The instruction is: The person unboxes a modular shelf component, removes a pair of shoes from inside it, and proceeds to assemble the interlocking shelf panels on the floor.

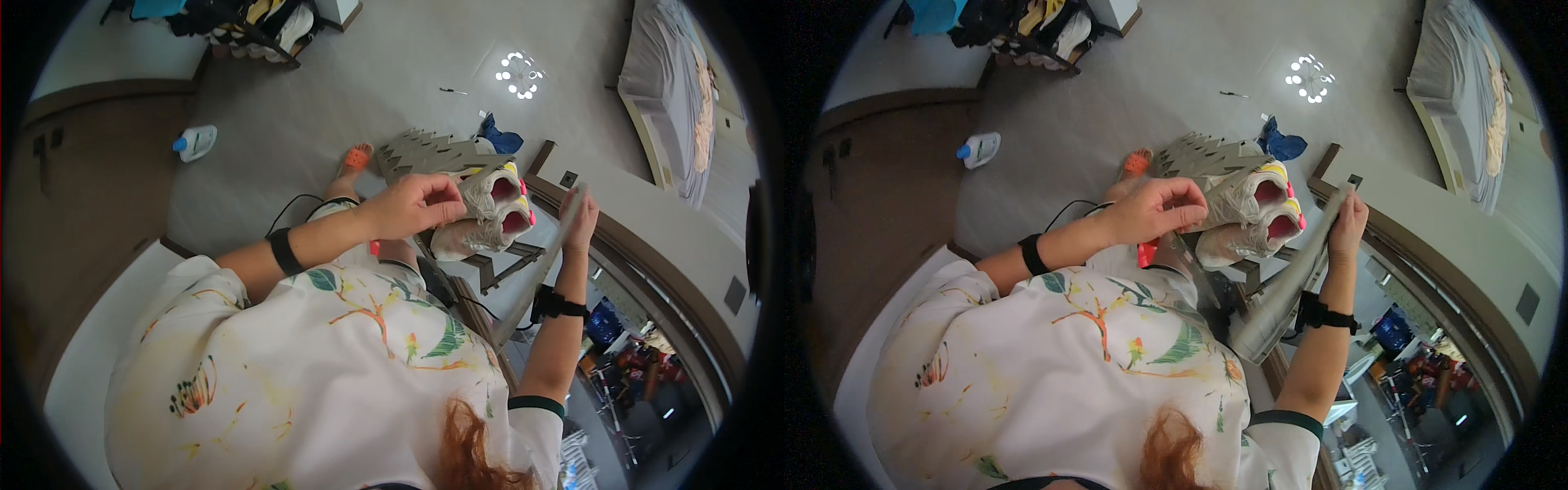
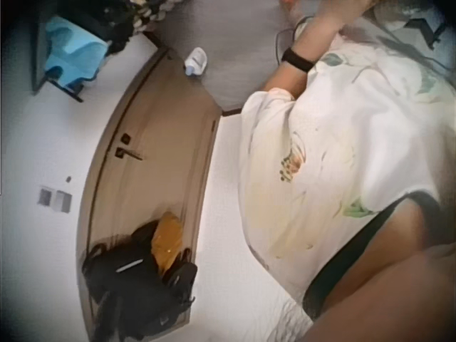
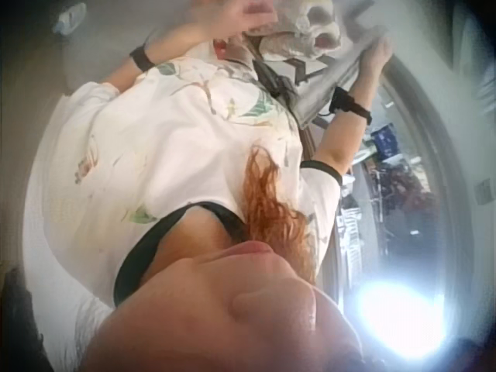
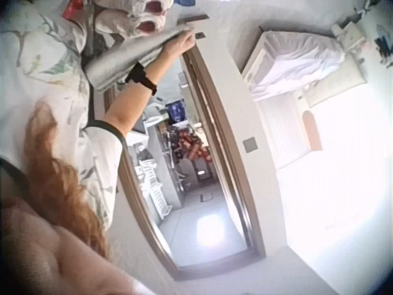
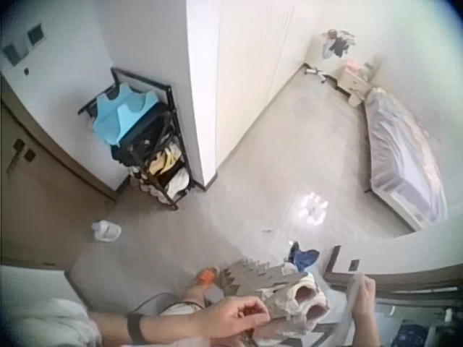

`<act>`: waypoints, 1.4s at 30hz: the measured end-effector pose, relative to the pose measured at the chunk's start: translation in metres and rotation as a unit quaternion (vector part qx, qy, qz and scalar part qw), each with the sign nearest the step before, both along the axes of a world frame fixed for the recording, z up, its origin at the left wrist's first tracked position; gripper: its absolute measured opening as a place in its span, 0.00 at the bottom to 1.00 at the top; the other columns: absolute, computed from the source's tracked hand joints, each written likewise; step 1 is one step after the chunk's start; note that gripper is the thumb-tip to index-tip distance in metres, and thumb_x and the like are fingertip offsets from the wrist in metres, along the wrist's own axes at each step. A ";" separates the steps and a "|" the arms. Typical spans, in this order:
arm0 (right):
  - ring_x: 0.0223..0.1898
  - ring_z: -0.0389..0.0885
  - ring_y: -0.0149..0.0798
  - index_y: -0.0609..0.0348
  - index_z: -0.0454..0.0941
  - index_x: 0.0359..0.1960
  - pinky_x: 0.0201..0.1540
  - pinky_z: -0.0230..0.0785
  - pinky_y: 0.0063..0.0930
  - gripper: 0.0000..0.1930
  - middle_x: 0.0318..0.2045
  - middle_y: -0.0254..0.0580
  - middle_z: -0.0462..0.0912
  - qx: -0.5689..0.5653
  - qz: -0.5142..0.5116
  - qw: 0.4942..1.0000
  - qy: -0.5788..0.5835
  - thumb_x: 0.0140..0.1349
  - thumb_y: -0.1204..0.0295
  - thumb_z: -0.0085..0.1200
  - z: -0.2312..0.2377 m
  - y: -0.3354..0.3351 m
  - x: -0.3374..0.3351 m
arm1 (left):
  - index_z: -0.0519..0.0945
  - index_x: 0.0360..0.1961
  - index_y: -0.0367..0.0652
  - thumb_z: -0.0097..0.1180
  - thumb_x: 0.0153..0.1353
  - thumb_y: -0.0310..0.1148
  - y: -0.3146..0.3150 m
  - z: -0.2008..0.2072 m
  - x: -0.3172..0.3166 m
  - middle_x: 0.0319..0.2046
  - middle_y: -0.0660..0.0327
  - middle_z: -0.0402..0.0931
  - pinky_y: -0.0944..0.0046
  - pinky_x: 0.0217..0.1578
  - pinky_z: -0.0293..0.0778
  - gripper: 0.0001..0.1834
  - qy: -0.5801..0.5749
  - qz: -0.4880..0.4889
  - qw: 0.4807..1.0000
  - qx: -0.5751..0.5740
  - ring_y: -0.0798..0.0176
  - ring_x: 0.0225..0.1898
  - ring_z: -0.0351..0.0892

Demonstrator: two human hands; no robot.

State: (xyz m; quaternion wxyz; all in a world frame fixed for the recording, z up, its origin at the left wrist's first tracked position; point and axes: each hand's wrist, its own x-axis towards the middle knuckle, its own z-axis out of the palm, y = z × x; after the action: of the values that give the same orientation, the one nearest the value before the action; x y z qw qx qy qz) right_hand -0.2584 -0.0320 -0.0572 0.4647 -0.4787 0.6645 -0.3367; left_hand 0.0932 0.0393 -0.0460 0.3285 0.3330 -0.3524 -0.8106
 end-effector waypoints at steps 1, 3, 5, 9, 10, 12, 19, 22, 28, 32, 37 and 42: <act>0.17 0.62 0.22 0.59 0.66 0.19 0.16 0.51 0.15 0.18 0.13 0.28 0.63 0.025 -0.029 0.994 -0.103 0.63 0.61 0.43 0.002 -0.004 0.010 | 0.73 0.33 0.39 0.52 0.59 0.33 -0.002 -0.003 0.005 0.27 0.68 0.72 0.75 0.31 0.67 0.08 -0.030 0.019 0.999 -0.027 0.77 0.29 0.69; 0.11 0.64 0.28 0.60 0.67 0.21 0.11 0.53 0.19 0.20 0.11 0.36 0.66 0.059 0.088 0.973 -0.205 0.61 0.56 0.45 0.003 -0.020 0.005 | 0.73 0.33 0.38 0.52 0.59 0.32 -0.003 -0.014 0.009 0.27 0.68 0.72 0.74 0.31 0.68 0.07 -0.076 0.051 0.994 -0.061 0.77 0.29 0.68; 0.10 0.64 0.30 0.59 0.65 0.22 0.10 0.54 0.21 0.20 0.11 0.38 0.68 0.066 0.153 0.939 -0.300 0.59 0.54 0.47 -0.004 -0.027 0.001 | 0.73 0.32 0.38 0.52 0.58 0.31 -0.004 -0.024 0.008 0.27 0.68 0.72 0.74 0.31 0.68 0.07 -0.076 0.067 0.993 -0.057 0.77 0.29 0.68; 0.16 0.70 0.35 0.60 0.65 0.28 0.17 0.63 0.24 0.16 0.15 0.41 0.72 0.166 0.173 0.893 -0.382 0.59 0.59 0.50 -0.002 -0.033 -0.002 | 0.74 0.32 0.38 0.53 0.55 0.30 -0.016 -0.031 0.002 0.27 0.64 0.73 0.72 0.31 0.68 0.06 -0.131 0.067 0.986 -0.076 0.73 0.28 0.70; 0.17 0.71 0.36 0.60 0.66 0.28 0.18 0.63 0.24 0.15 0.17 0.41 0.73 0.205 0.256 0.855 -0.402 0.59 0.60 0.50 0.000 -0.045 -0.001 | 0.74 0.32 0.38 0.53 0.55 0.30 -0.020 -0.032 -0.001 0.27 0.64 0.73 0.72 0.31 0.68 0.06 -0.126 0.074 0.987 -0.067 0.73 0.28 0.70; 0.19 0.71 0.35 0.60 0.66 0.28 0.20 0.63 0.23 0.16 0.19 0.41 0.73 0.231 0.258 0.851 -0.394 0.58 0.59 0.50 -0.001 -0.049 0.001 | 0.74 0.31 0.40 0.54 0.53 0.31 -0.026 -0.034 -0.005 0.27 0.61 0.74 0.69 0.31 0.69 0.07 -0.161 0.066 0.978 -0.115 0.69 0.27 0.72; 0.21 0.71 0.35 0.59 0.65 0.28 0.25 0.64 0.25 0.16 0.20 0.40 0.73 0.306 0.272 0.830 -0.380 0.57 0.58 0.51 0.003 -0.058 0.008 | 0.73 0.30 0.40 0.54 0.52 0.33 -0.026 -0.048 -0.019 0.29 0.59 0.72 0.61 0.35 0.69 0.08 -0.138 0.107 0.970 -0.169 0.58 0.32 0.73; 0.21 0.70 0.35 0.59 0.65 0.29 0.25 0.65 0.26 0.16 0.20 0.39 0.72 0.314 0.283 0.815 -0.397 0.57 0.58 0.52 0.000 -0.063 0.013 | 0.73 0.31 0.41 0.55 0.51 0.34 -0.021 -0.051 -0.020 0.31 0.58 0.71 0.59 0.37 0.68 0.10 -0.159 0.112 0.967 -0.163 0.55 0.36 0.72; 0.21 0.71 0.36 0.59 0.65 0.30 0.26 0.65 0.27 0.17 0.20 0.40 0.72 0.324 0.355 0.764 -0.431 0.57 0.57 0.51 -0.017 -0.070 0.007 | 0.71 0.34 0.41 0.56 0.50 0.35 -0.021 -0.050 -0.027 0.33 0.56 0.69 0.59 0.38 0.68 0.13 -0.171 0.110 0.969 -0.140 0.55 0.37 0.71; 0.18 0.69 0.34 0.60 0.65 0.29 0.22 0.63 0.25 0.18 0.19 0.40 0.71 0.341 0.351 0.779 -0.392 0.57 0.56 0.51 -0.021 -0.064 0.000 | 0.70 0.36 0.41 0.56 0.50 0.35 -0.018 -0.053 -0.032 0.34 0.56 0.70 0.58 0.40 0.68 0.14 -0.160 0.133 0.970 -0.127 0.54 0.39 0.71; 0.11 0.62 0.27 0.61 0.66 0.25 0.12 0.51 0.18 0.19 0.14 0.35 0.65 0.218 0.126 0.958 -0.136 0.60 0.55 0.46 -0.012 -0.035 0.045 | 0.69 0.42 0.40 0.54 0.50 0.33 -0.017 -0.058 -0.034 0.37 0.54 0.73 0.56 0.42 0.68 0.17 -0.183 0.098 0.972 -0.110 0.52 0.42 0.72; 0.09 0.58 0.24 0.62 0.71 0.28 0.09 0.46 0.16 0.18 0.13 0.32 0.63 0.165 0.072 0.984 -0.006 0.61 0.57 0.46 -0.015 -0.025 0.061 | 0.72 0.44 0.39 0.53 0.50 0.31 -0.016 -0.067 -0.040 0.39 0.51 0.73 0.54 0.42 0.69 0.18 -0.153 0.092 0.980 -0.092 0.48 0.39 0.74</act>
State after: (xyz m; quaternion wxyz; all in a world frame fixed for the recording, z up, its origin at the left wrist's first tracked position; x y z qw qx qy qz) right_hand -0.1973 -0.0570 -0.0719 0.5642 -0.4398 0.6721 -0.1912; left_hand 0.0536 0.0230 -0.1125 0.3735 0.4522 -0.4396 -0.6803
